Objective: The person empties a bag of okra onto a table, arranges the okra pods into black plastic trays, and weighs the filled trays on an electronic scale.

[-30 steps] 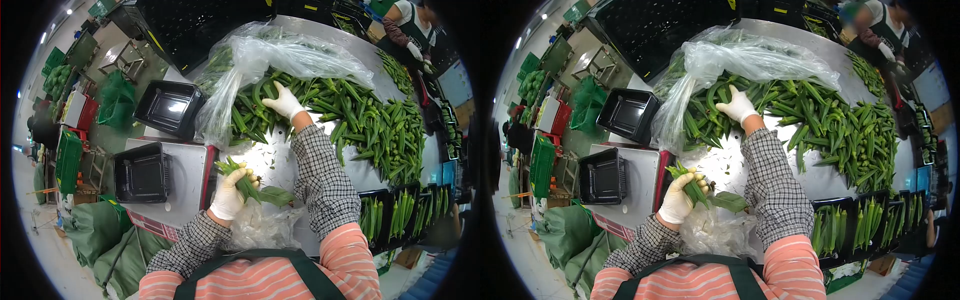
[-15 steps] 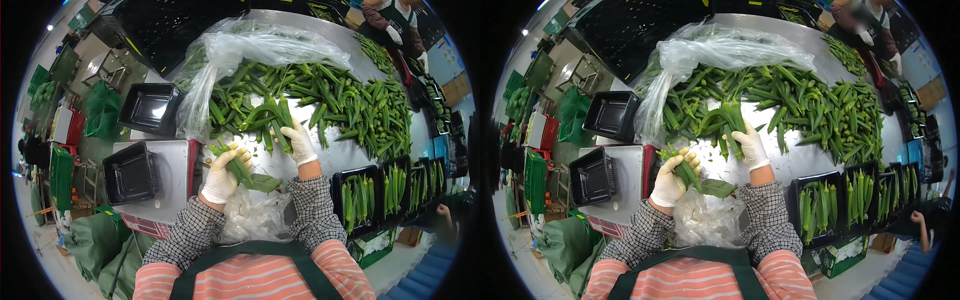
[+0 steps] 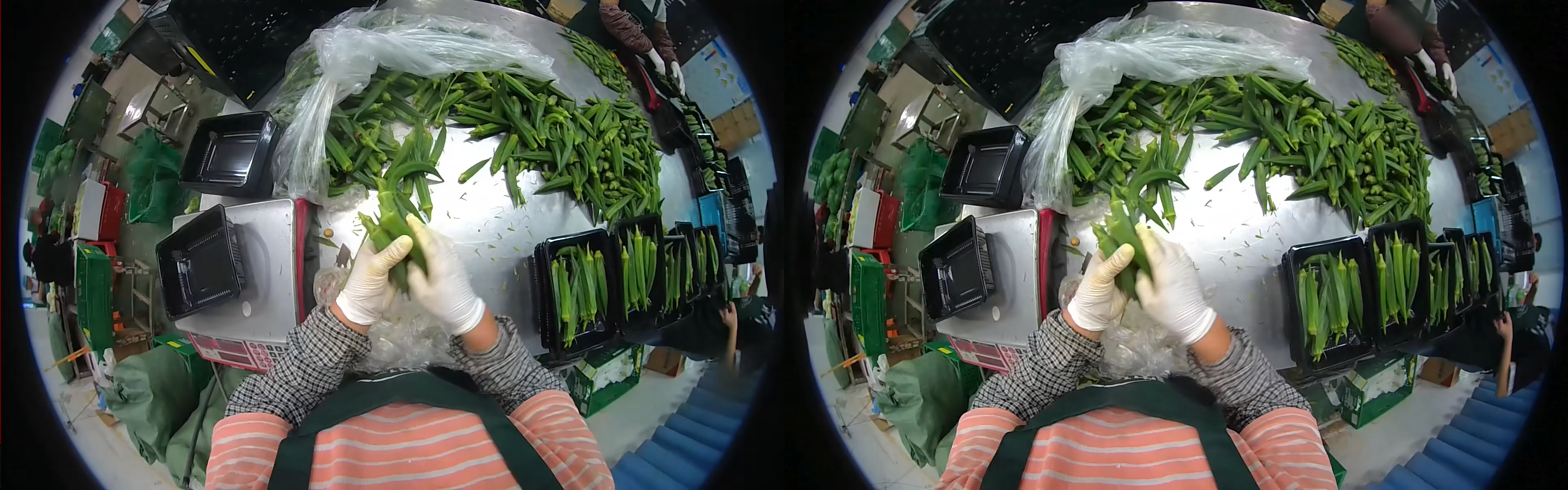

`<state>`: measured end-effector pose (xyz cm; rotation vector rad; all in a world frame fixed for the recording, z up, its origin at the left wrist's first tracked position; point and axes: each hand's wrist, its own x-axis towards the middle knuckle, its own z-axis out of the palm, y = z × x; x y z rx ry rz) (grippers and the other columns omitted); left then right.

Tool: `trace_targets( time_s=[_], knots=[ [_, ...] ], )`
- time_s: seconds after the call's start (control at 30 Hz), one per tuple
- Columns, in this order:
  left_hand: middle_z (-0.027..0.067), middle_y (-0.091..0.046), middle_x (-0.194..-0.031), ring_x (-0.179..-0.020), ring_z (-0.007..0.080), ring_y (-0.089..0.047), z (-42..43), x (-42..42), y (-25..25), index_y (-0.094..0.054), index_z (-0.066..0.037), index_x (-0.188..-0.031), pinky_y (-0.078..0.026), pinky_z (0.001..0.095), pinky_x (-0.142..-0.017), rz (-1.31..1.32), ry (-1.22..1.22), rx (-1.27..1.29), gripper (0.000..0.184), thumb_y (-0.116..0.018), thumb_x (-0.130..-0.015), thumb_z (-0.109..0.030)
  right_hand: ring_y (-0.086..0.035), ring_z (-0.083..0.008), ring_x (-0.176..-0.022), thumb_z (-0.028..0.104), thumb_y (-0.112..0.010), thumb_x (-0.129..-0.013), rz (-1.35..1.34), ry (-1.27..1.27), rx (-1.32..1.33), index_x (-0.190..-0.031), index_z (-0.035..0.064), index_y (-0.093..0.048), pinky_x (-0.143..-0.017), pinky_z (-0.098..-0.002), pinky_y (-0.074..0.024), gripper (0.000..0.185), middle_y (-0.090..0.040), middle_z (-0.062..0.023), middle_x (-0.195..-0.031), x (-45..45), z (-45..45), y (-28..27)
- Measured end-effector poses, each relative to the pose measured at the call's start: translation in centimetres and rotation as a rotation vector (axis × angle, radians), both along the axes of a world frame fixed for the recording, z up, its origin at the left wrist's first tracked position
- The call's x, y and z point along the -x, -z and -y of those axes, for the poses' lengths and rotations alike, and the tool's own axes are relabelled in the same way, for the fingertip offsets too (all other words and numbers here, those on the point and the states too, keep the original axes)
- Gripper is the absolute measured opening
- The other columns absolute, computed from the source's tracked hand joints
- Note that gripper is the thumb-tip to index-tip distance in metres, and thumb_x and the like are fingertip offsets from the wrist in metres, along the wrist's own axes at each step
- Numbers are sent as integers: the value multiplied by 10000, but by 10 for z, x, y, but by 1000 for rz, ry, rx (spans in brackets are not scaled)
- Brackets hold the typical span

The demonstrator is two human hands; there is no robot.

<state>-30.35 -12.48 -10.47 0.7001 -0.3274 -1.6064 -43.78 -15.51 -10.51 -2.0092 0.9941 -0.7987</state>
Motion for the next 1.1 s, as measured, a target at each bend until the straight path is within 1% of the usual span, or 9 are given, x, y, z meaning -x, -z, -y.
trace_targets(
  time_s=[0.23, 0.37, 0.43, 0.57, 0.63, 0.83, 0.9, 1.0, 1.1],
  knots=[
    [115, -565, -1138, -1057, 238, -554, -33, -24, -8, -476, -31, -1212, -461, 381, -920, -203, -86, -172, 457, -598, -836, -259, -435, -379, -1162, 299, -663, -757, -128, -232, 321, -1197, 39, -527, -990, -444, -338, 528, -506, -196, -1209, -15, -10, -38],
    [135, -582, -1015, -954, 267, -575, -40, -36, -16, -487, -12, -1193, -476, 409, -865, -240, -168, -12, 566, -625, -761, -349, -571, -315, -922, 132, -642, -801, 501, -149, -594, -1040, -12, -595, -812, -366, -455, 283, -602, -156, -993, -25, 19, -50],
    [117, -565, -1016, -952, 271, -560, -46, -49, -25, -469, -25, -1211, -478, 409, -853, -188, -221, 14, 604, -638, -747, -373, -571, -307, -906, 107, -631, -805, 430, -48, -385, -1024, 5, -600, -827, -361, -449, 244, -605, -150, -973, -29, 54, -21],
    [96, -529, -1032, -951, 243, -532, -59, -71, -61, -409, -58, -1260, -482, 405, -841, -298, -225, 204, 670, -651, -740, -404, -586, -290, -891, 113, -581, -790, -248, 199, 563, -990, 64, -627, -830, -394, -445, 210, -620, -149, -941, -50, 114, 30],
    [100, -527, -1045, -946, 239, -528, -66, -97, -81, -399, -42, -1267, -480, 400, -847, -203, -277, 327, 683, -643, -747, -413, -589, -301, -905, 127, -569, -776, -683, 160, 419, -959, 81, -631, -808, -405, -454, 198, -623, -137, -940, -50, 132, 48],
    [126, -528, -1114, -1026, 248, -541, -103, -206, -132, -352, -9, -1323, -443, 393, -923, 787, -431, 360, 652, -639, -777, -219, -630, -308, -804, 253, -562, -778, -321, 232, -70, -993, 31, -644, -741, -386, -490, 320, -643, -198, -854, -24, 105, 28],
    [106, -529, -1155, -1035, 213, -551, -112, -245, -127, -370, 11, -1310, -448, 330, -915, 1152, -385, 161, 603, -602, -753, -9, -636, -299, -718, 287, -565, -756, -237, 226, -222, -953, -4, -661, -694, -348, -493, 364, -653, -197, -781, -18, 84, 4],
    [111, -561, -1134, -1044, 228, -564, -107, -270, -98, -429, 14, -1253, -447, 301, -905, 1914, -278, 244, 598, -648, -696, 13, -625, -229, -626, 284, -569, -754, -145, 228, -319, -880, -6, -673, -622, -312, -485, 332, -649, -151, -694, -5, 57, -17],
    [160, -565, -1056, -972, 326, -566, -97, -279, -84, -468, -33, -1220, -463, 366, -856, 2260, 63, 294, 660, -690, -599, -37, -604, -190, -595, 258, -566, -767, -106, 304, -217, -878, -3, -666, -586, -305, -472, 300, -627, -120, -638, 21, 23, -37]
  ],
)
